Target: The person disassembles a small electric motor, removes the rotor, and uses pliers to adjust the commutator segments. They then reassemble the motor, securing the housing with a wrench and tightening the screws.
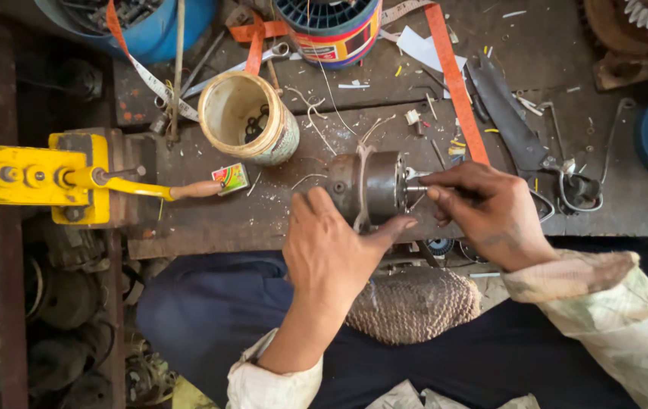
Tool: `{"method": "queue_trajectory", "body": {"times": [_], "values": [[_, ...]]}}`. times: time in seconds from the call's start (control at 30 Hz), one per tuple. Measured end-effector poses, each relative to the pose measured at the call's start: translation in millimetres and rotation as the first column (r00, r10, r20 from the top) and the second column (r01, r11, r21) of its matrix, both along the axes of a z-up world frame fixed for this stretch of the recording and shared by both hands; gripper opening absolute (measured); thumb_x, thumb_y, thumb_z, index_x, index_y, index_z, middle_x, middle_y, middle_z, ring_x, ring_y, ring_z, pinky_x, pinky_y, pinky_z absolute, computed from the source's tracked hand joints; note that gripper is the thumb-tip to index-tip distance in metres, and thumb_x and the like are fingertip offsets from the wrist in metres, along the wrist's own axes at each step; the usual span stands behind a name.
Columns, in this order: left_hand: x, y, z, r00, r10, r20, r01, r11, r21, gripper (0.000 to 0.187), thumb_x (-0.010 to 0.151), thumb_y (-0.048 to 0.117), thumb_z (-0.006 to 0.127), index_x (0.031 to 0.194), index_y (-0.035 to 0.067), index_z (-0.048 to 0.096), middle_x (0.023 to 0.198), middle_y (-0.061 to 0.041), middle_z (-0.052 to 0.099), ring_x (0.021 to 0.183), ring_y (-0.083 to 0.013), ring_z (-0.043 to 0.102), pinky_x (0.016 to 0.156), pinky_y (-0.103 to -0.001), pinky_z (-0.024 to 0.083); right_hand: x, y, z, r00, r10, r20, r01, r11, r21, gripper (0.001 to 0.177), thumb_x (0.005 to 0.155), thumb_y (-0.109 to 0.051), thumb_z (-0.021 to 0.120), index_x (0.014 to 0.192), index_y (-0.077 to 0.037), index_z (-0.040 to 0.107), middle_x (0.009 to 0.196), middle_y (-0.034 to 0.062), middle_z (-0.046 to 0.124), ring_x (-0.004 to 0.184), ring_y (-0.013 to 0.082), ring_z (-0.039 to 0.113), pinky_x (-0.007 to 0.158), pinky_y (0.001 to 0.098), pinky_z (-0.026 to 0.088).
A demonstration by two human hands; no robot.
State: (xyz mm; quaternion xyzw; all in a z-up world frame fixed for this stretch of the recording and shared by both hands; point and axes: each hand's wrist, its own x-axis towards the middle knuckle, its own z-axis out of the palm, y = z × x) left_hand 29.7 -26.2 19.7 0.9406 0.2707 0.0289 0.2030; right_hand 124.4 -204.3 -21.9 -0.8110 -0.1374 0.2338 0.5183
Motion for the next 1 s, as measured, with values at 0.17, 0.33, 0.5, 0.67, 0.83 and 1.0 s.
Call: {"method": "queue_trajectory", "body": {"times": [0.17, 0.33, 0.5, 0.67, 0.83, 1.0], "values": [[-12, 7, -16, 0.995, -0.029, 0.1, 0.041, 0.991, -0.124, 0.082, 0.062, 0.053, 0.09, 0.107, -0.005, 0.052, 0.101, -0.022, 0.056, 0.085, -0.0394, 0.065, 0.067, -0.048, 0.055, 0, -10, 10, 0.99, 0.134, -0.043, -0.133, 0.991, 0.022, 0.03, 0.085, -0.006, 0.075, 0.115, 0.0, 0.073, 0.104, 0.0067, 0.072, 0.083, 0.0094, 0.069, 0.07, 0.025, 0.059], [-20, 37, -41, 0.944, -0.034, 0.328, 0.123, 0.959, -0.256, 0.073, 0.064, 0.039, 0.092, 0.115, -0.001, 0.059, 0.106, -0.019, 0.065, 0.094, -0.0367, 0.068, 0.08, -0.044, 0.056, 18, -29, 4, 0.989, 0.119, 0.087, -0.141, 0.937, 0.319, 0.034, 0.103, 0.001, 0.052, 0.134, 0.003, 0.064, 0.114, 0.0106, 0.068, 0.102, 0.0155, 0.067, 0.092, 0.0292, 0.055], [-25, 62, -54, 0.952, 0.031, 0.305, 0.104, 0.904, -0.415, 0.065, 0.07, 0.037, 0.089, 0.118, 0.001, 0.064, 0.108, -0.017, 0.074, 0.099, -0.0298, 0.074, 0.085, -0.04, 0.058, 10, -31, -9, 1.0, -0.028, -0.01, 0.03, 0.95, 0.312, 0.03, 0.102, -0.002, 0.055, 0.129, 0.003, 0.068, 0.105, 0.0103, 0.068, 0.096, 0.0155, 0.067, 0.088, 0.031, 0.056], [-27, 59, -63, 0.937, 0.126, 0.325, 0.093, 0.809, -0.58, 0.064, 0.073, 0.037, 0.086, 0.12, 0.0, 0.063, 0.108, -0.014, 0.076, 0.097, -0.0212, 0.075, 0.085, -0.034, 0.059, 1, -17, -6, 0.918, 0.03, 0.395, -0.09, 0.987, 0.135, 0.022, 0.102, 0.003, 0.065, 0.121, 0.002, 0.076, 0.101, 0.0095, 0.067, 0.091, 0.0167, 0.066, 0.082, 0.028, 0.054], [-30, 73, -79, 0.93, 0.152, 0.334, 0.099, 0.772, -0.628, 0.056, 0.08, 0.037, 0.082, 0.118, 0.0, 0.065, 0.103, -0.013, 0.077, 0.094, -0.0176, 0.072, 0.084, -0.032, 0.057, -3, 17, 3, 0.969, -0.215, 0.123, 0.133, 0.871, 0.473, 0.039, 0.093, 0.006, 0.069, 0.13, 0.003, 0.056, 0.104, 0.0128, 0.071, 0.098, 0.0179, 0.072, 0.091, 0.0319, 0.062], [-37, 82, -92, 0.917, 0.189, 0.351, 0.126, 0.697, -0.706, 0.054, 0.084, 0.039, 0.078, 0.119, -0.001, 0.065, 0.104, -0.011, 0.075, 0.096, -0.0157, 0.068, 0.085, -0.031, 0.055, -8, 29, -2, 0.957, -0.276, 0.091, 0.179, 0.805, 0.565, 0.033, 0.103, 0.01, 0.062, 0.135, 0.007, 0.056, 0.115, 0.0193, 0.072, 0.106, 0.0239, 0.075, 0.096, 0.0364, 0.064]]}}
